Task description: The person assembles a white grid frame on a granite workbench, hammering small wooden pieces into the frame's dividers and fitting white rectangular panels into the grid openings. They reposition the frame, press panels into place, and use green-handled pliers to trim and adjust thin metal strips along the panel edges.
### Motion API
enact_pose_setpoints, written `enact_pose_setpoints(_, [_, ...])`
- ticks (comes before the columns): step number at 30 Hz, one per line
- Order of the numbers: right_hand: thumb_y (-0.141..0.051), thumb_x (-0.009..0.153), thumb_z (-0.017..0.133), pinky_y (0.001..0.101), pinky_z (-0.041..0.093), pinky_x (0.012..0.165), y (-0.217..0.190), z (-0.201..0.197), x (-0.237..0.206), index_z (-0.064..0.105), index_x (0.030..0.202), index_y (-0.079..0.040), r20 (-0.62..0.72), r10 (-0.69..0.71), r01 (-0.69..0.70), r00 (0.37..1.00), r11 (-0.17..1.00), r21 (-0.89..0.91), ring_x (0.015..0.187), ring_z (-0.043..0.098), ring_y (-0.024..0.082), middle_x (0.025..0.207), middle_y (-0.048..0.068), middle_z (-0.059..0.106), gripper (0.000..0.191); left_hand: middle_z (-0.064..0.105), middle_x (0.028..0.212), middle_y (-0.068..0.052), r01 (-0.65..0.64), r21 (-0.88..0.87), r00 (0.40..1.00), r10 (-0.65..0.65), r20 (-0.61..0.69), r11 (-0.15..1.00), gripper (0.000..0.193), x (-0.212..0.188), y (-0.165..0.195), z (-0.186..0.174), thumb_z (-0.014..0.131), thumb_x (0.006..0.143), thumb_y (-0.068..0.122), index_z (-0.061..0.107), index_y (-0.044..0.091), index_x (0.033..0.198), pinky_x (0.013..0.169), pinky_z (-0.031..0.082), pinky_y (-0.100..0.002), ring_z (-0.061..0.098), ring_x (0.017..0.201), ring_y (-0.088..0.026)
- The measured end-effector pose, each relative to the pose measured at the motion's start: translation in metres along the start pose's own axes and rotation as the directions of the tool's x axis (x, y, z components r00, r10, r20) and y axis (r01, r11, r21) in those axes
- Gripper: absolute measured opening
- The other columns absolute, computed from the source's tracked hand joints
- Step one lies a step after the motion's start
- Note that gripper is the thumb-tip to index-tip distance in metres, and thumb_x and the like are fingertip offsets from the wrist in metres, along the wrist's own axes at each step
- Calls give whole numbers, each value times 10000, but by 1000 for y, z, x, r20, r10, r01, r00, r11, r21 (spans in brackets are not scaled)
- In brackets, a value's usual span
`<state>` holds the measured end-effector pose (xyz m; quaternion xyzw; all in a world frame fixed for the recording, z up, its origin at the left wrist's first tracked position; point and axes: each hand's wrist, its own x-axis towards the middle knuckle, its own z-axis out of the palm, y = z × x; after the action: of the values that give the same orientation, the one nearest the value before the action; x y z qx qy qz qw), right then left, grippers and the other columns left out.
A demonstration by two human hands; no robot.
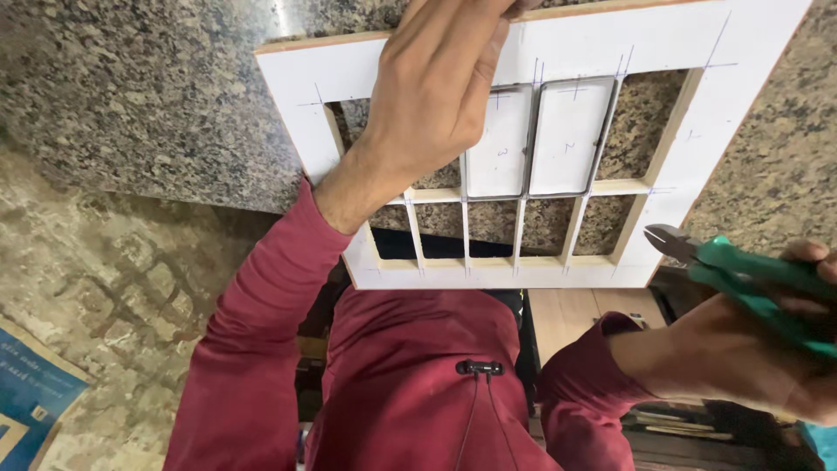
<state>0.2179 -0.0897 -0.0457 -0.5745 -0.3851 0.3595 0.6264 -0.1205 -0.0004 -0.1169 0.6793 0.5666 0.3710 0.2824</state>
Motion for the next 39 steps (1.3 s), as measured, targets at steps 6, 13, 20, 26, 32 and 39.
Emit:
enact_pose_setpoints(6, [-380,1055,385,348,524,937,3,10,4,656,1222,29,3,100,-100,995,990,97,996,602,260,1134,196,643,518,669,1298,-104,-36,-9,999,36,16,999,301,-3,0,-3,544,1137,13,521,75,1431,1037,501,-402,659,1169,-302])
enact_pose_setpoints(13, [-366,1091,385,379,556,1040,8,52,13,675,1271,42,78,39,-40,996,999,13,1072,678,249,1211,207,671,532,670,1351,-108,-19,-20,999,20,41,1000,375,-1,1,-4,579,1108,-18,515,73,1465,1067,498,-399,656,1234,-288])
enact_pose_setpoints(20, [-289,1142,441,377,454,1253,5,75,25,706,1211,9,291,126,-187,948,963,193,1186,679,177,1277,141,714,405,647,1340,-100,-54,-24,999,55,2,998,417,3,2,-4,603,1087,-32,513,82,1477,1110,491,-403,643,1249,-269])
enact_pose_setpoints(26, [-292,1040,564,339,464,1223,19,87,37,718,1185,-25,339,100,-241,935,882,406,1132,710,138,1214,95,740,341,660,1323,-95,-76,-33,997,76,-1,997,391,6,2,-5,608,1052,-43,538,44,1427,1077,498,-398,654,1198,-255])
enact_pose_setpoints(32, [-258,1024,579,352,503,1146,24,100,38,694,1172,10,284,76,-205,956,864,460,1075,712,169,1182,127,733,327,664,1292,-95,-73,-44,997,72,-19,996,378,6,2,-4,612,1049,-42,545,39,1413,1061,504,-392,663,1160,-252])
enact_pose_setpoints(39, [-189,1046,553,370,548,1073,31,114,45,663,1155,56,436,45,-201,899,926,319,1037,716,206,1157,165,724,290,661,1269,-117,-59,-75,998,57,-38,995,393,1,0,-2,580,1035,-60,539,31,1415,1044,511,-389,663,1145,-268])
